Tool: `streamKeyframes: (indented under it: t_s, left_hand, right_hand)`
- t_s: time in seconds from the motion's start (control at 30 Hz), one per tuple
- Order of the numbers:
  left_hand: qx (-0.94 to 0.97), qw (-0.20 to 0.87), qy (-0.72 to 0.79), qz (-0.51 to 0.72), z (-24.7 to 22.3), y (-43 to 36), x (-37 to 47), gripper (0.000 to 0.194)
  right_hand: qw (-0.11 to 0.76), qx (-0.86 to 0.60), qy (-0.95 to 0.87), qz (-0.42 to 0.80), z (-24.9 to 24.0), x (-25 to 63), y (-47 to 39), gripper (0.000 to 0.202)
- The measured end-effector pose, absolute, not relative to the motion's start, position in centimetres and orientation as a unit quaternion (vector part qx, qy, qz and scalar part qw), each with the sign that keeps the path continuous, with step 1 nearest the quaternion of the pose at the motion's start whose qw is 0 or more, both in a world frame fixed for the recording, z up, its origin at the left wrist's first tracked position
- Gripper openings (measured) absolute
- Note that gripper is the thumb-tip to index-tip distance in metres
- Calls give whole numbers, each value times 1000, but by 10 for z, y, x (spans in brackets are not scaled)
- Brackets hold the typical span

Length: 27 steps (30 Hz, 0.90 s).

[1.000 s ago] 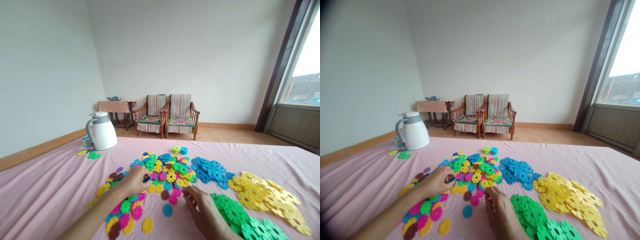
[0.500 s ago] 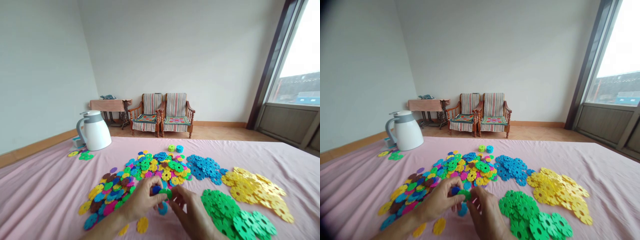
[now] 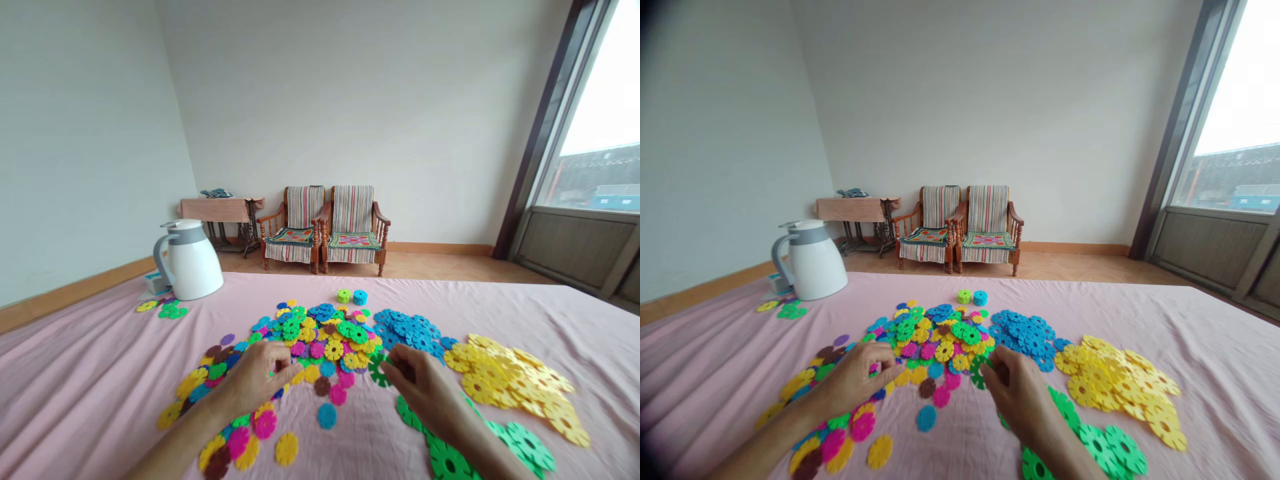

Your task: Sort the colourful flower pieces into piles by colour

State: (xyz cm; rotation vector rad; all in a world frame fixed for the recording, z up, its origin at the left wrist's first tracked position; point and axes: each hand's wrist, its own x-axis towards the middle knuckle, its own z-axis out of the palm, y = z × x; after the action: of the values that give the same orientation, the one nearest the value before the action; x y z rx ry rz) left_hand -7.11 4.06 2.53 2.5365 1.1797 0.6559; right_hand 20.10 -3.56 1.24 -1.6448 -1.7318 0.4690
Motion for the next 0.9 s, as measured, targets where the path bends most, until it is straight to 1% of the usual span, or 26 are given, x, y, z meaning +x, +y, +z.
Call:
streamKeyframes:
  t_s: [0.07, 0.2, 0.27, 0.33, 0.43, 0.53, 0.67, 0.83, 0.9]
  left_hand:
    - [862, 114, 432, 239, 27, 46, -78, 31]
    - [833, 117, 471, 266, 26, 60, -90, 15]
    - [828, 122, 482, 258, 22, 65, -96, 11]
    - [829, 119, 489, 245, 17, 69, -100, 12]
    - [836, 102, 486, 234, 10, 71, -101, 16]
    - [841, 94, 476, 239, 8, 73, -96, 20]
    - [848, 91, 464, 239, 6, 85, -85, 25]
    - [880, 48, 421, 213, -1, 111, -72, 45]
    - [885, 36, 418, 203, -3, 118, -69, 43]
  right_hand:
    - [277, -656, -680, 174, 17, 224, -36, 32]
    - [146, -678, -699, 175, 16, 267, -42, 38]
    - [108, -691, -698, 154, 13, 282, -44, 40]
    - [113, -705, -690, 118, 11, 290, -43, 41]
    - [150, -713, -679, 87, 7, 290, -36, 40]
    - [177, -708, -679, 76, 3, 279, -30, 39]
    - [187, -688, -698, 70, -4, 263, -28, 35]
    - [189, -668, -715, 76, -10, 256, -29, 30]
    - [195, -661, -720, 82, -10, 255, -30, 29]
